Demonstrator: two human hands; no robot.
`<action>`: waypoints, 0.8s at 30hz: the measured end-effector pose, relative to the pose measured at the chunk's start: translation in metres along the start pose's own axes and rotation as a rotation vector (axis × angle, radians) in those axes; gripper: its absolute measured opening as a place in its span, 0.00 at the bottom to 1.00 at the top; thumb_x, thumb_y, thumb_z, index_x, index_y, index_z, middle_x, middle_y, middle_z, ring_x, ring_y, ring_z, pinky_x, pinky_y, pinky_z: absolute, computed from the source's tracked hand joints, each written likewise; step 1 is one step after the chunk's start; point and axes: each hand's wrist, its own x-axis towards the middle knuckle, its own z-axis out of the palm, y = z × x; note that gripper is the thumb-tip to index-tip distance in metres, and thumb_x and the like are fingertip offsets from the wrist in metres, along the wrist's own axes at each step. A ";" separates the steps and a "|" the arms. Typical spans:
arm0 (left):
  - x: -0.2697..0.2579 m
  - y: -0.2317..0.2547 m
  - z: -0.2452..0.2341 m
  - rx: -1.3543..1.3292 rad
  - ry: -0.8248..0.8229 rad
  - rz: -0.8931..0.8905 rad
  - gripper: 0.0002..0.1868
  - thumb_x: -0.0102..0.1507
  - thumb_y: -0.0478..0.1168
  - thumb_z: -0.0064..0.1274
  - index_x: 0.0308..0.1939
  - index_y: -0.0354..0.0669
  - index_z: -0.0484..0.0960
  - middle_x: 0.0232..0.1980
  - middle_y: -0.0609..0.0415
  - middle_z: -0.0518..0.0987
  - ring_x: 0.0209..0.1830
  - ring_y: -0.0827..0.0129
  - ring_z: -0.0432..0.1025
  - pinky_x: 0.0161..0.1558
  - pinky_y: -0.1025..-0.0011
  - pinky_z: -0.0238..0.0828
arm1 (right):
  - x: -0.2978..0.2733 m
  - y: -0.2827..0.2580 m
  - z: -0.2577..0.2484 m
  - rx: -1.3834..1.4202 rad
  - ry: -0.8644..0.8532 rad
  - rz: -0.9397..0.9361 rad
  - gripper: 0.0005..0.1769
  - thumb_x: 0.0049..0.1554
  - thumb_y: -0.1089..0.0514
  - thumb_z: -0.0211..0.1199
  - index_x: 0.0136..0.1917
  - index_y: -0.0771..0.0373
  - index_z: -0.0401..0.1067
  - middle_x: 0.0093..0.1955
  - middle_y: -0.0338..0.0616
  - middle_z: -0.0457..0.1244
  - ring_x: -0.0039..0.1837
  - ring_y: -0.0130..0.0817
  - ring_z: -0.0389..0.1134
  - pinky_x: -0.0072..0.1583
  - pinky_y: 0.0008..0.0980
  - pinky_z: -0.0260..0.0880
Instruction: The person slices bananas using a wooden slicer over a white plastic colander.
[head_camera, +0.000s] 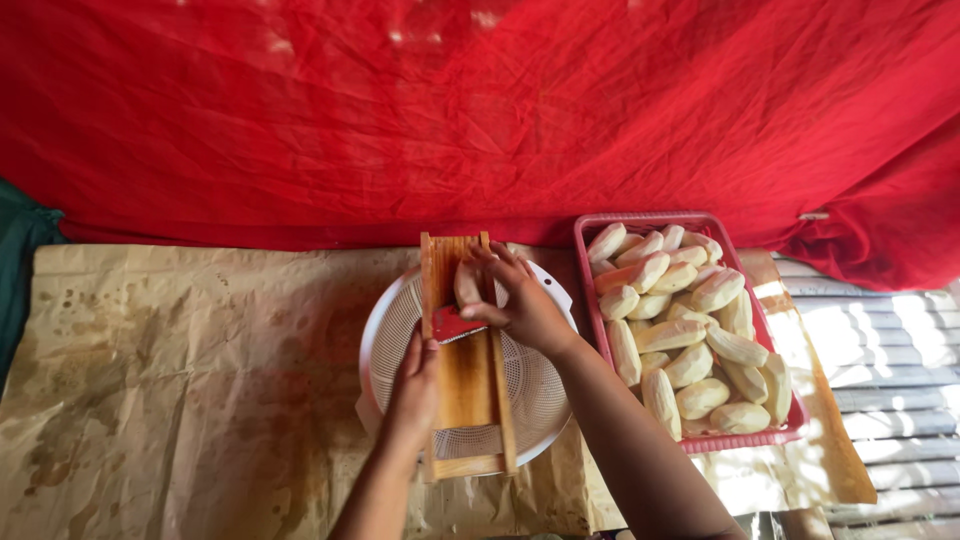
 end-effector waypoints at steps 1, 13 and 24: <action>0.003 0.005 -0.010 -0.062 -0.047 -0.033 0.29 0.72 0.48 0.36 0.77 0.46 0.62 0.78 0.50 0.67 0.79 0.63 0.58 0.73 0.68 0.51 | -0.005 0.005 -0.002 0.253 0.113 -0.041 0.39 0.55 0.43 0.69 0.72 0.65 0.66 0.78 0.46 0.58 0.83 0.46 0.47 0.78 0.50 0.42; -0.002 0.075 -0.103 -0.213 -0.050 -0.282 0.28 0.68 0.46 0.46 0.71 0.40 0.73 0.72 0.58 0.75 0.73 0.76 0.63 0.71 0.74 0.51 | -0.011 0.042 0.071 -0.202 -0.476 0.055 0.18 0.51 0.55 0.71 0.56 0.56 0.79 0.54 0.45 0.69 0.58 0.45 0.71 0.59 0.46 0.71; -0.019 0.056 -0.120 -0.243 -0.008 -0.275 0.27 0.68 0.47 0.48 0.70 0.41 0.75 0.71 0.57 0.76 0.73 0.76 0.63 0.71 0.74 0.51 | -0.009 0.011 0.046 -0.070 -0.761 0.172 0.13 0.50 0.53 0.74 0.46 0.60 0.77 0.48 0.42 0.71 0.52 0.36 0.72 0.55 0.38 0.71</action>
